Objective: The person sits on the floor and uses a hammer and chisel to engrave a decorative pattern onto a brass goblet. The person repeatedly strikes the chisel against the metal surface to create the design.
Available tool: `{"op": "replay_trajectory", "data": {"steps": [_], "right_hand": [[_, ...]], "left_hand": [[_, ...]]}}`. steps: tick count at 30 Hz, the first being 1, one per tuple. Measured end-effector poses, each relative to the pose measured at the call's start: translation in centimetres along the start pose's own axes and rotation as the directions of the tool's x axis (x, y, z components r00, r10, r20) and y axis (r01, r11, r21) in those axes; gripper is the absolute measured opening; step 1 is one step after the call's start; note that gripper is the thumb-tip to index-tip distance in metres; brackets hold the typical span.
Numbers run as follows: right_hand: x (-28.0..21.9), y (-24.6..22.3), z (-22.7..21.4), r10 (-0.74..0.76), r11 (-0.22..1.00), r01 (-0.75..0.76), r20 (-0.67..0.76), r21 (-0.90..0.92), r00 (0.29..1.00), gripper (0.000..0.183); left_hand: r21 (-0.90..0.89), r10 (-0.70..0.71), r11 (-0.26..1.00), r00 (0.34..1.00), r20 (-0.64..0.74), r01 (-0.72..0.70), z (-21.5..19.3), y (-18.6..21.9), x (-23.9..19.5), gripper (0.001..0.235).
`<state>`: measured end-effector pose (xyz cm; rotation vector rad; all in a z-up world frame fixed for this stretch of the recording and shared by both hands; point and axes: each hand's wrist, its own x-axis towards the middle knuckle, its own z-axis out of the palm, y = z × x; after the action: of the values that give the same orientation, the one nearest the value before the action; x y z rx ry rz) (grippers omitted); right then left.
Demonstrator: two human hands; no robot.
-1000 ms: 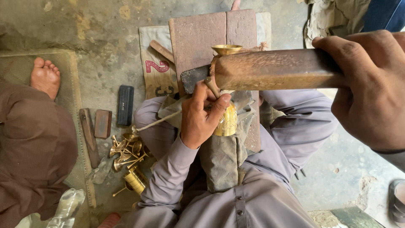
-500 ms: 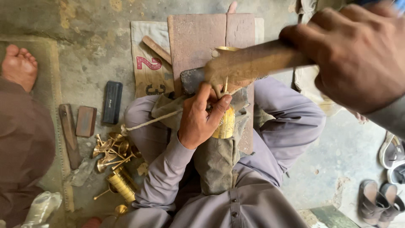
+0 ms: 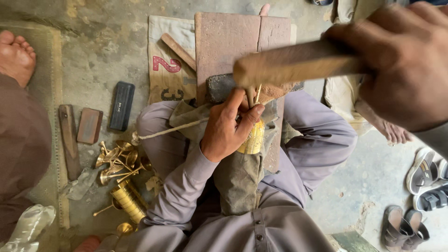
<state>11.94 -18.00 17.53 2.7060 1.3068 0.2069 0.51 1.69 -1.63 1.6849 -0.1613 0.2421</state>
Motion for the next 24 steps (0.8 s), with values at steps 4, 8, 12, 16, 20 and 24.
{"op": "replay_trajectory", "data": {"steps": [4,8,12,16,20,24], "right_hand": [[-0.2,0.2,0.9,0.144,0.928,-0.139,0.012,0.344,0.989,0.046],[-0.3,0.6,1.2,0.074,0.994,-0.075,0.022,0.084,0.997,0.049],[0.4,0.5,1.7,0.239,0.876,-0.238,0.051,0.419,0.97,0.047],[0.3,0.7,1.5,0.055,0.976,-0.052,-0.011,0.213,0.998,0.053],[0.6,0.3,1.6,0.018,0.987,-0.025,0.045,0.16,0.999,0.037],[0.4,0.3,0.9,0.094,0.983,-0.097,0.023,0.154,0.995,0.05]], "left_hand": [[-0.067,-0.009,0.998,1.0,0.021,0.01,0.1,-0.3,-0.1,0.025],[-0.044,-0.023,0.999,1.0,0.003,0.023,0.2,-0.2,0.0,0.027],[-0.076,-0.032,0.997,0.999,-0.001,0.032,0.1,0.0,-0.2,0.026],[-0.078,-0.03,0.996,1.0,0.01,0.03,0.1,0.0,0.1,0.025],[-0.104,-0.026,0.994,1.0,0.014,0.028,0.0,0.0,0.0,0.024],[-0.127,-0.038,0.991,0.999,0.027,0.041,0.0,0.1,0.1,0.025]]}}
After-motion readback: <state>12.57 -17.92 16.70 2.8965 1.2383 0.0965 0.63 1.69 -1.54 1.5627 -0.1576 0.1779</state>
